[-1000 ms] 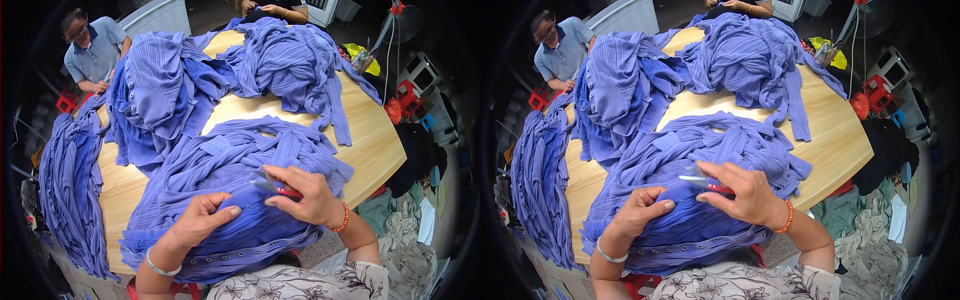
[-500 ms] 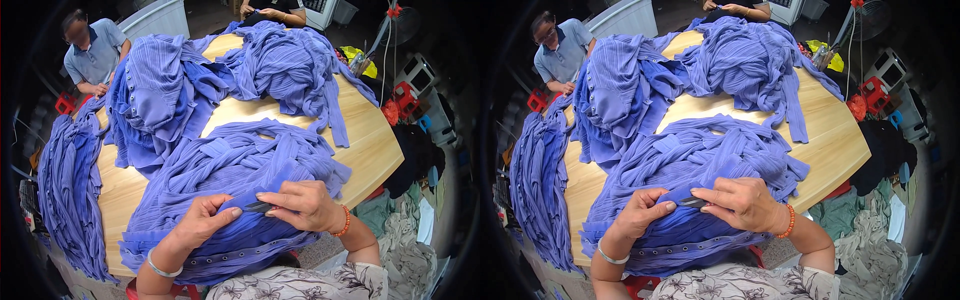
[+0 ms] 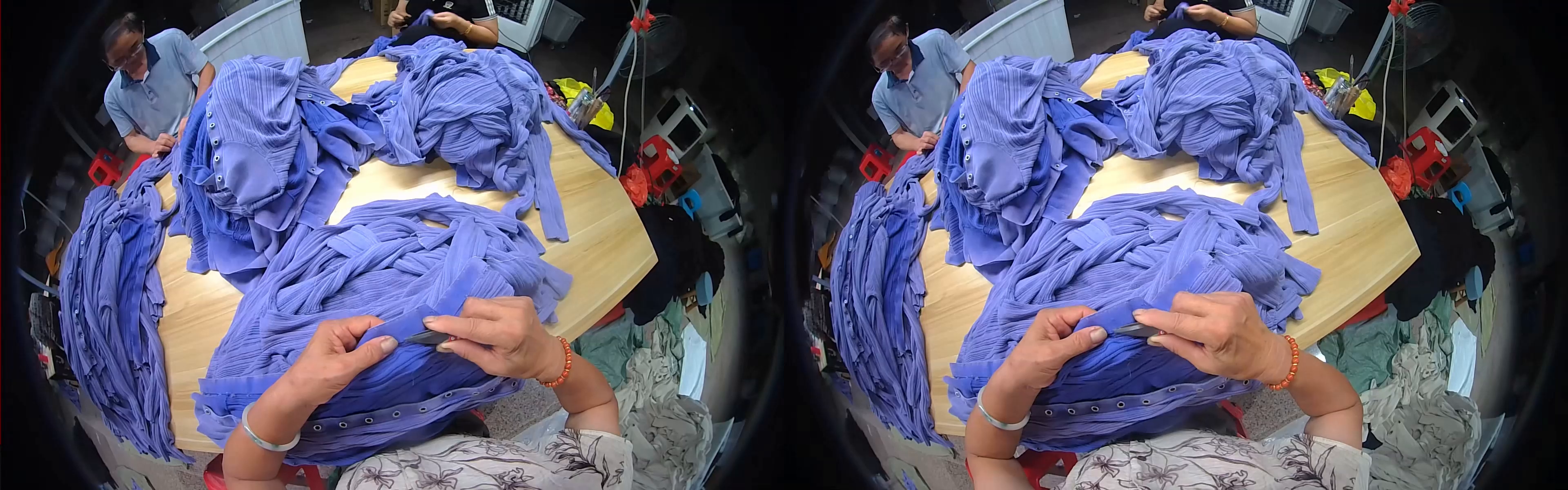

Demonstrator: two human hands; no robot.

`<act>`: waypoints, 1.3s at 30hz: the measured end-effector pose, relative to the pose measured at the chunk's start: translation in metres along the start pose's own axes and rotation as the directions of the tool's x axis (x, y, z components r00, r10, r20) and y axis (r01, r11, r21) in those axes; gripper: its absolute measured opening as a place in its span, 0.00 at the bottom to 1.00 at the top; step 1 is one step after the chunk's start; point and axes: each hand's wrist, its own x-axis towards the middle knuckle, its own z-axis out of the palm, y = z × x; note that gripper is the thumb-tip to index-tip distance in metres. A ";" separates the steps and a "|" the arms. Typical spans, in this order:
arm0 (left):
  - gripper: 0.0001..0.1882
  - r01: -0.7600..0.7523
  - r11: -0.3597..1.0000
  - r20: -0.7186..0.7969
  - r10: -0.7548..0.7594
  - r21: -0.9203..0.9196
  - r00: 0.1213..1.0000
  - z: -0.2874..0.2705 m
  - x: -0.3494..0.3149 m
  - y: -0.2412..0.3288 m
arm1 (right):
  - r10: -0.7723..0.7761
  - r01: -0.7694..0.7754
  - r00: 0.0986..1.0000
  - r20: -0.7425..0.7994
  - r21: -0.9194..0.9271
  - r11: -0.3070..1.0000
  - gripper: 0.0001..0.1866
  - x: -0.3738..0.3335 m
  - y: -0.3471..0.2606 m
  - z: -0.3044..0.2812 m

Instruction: Trimming excess threads and material from pleated purple garments using small scissors.

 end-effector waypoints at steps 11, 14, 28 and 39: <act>0.10 -0.104 0.979 0.020 0.102 0.177 0.995 0.002 -0.007 -0.001 | 0.243 -0.275 0.961 0.129 0.391 0.879 0.20 0.022 -0.009 0.016; 0.11 -0.063 0.965 -0.055 0.079 0.257 0.995 -0.003 -0.017 0.002 | 0.299 -0.364 0.930 0.214 0.427 0.828 0.08 0.026 -0.005 0.013; 0.13 0.045 0.999 -0.023 -0.045 -0.020 0.999 -0.014 -0.025 0.000 | 0.273 -0.274 0.961 0.046 0.287 0.918 0.14 0.019 -0.005 0.024; 0.11 0.009 0.998 -0.020 -0.010 -0.062 1.000 -0.017 -0.023 -0.004 | -0.021 0.020 0.999 0.026 0.047 0.999 0.23 0.009 -0.012 0.017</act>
